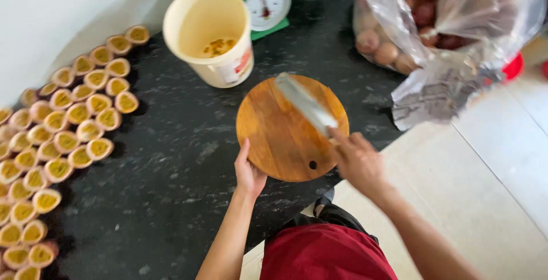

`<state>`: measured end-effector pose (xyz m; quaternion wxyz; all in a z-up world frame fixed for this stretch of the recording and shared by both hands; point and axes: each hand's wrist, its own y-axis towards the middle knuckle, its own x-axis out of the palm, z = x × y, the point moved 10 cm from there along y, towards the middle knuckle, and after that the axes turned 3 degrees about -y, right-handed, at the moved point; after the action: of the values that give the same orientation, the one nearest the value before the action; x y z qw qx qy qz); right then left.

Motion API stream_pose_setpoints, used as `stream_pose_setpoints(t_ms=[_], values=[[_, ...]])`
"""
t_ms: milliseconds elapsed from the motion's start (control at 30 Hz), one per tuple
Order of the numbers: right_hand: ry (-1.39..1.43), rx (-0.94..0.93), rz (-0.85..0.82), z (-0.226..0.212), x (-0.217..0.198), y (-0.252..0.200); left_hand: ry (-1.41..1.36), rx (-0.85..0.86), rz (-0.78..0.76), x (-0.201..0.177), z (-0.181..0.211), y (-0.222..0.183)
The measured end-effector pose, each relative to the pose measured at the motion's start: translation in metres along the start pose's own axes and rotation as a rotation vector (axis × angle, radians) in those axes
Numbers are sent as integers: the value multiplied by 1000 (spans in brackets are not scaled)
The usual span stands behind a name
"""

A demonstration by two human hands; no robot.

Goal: The recorder is slicing passion fruits in half on a wooden cutting board and arranging the halves on a countertop.

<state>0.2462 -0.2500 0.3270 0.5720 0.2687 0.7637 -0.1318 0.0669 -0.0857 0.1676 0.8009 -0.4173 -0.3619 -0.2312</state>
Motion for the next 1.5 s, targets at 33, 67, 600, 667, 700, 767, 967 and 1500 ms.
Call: stream_pose_setpoints(t_ms=[33,67,600,667,700,767,967,1500], values=[[26,28,16,-9,6,-4,10,-6,-3,6,0,1],[56,47,32,-19,13,-6,18,-4,-3,12,1,1],[770,11,54,5,-78,59,94,289,129,23,146,-106],[1165,151,-291,-4,-45,83,155,425,61,29,194,-116],[1175,127,-298,-8,-41,95,158,451,64,31,213,-117],[1358,181,-573,-25,-11,108,239,581,19,43,257,-124],[1344,197,-759,-74,13,154,265,697,-121,73,322,-122],[1023,387,-778,-68,-1,169,287,739,-139,65,351,-95]])
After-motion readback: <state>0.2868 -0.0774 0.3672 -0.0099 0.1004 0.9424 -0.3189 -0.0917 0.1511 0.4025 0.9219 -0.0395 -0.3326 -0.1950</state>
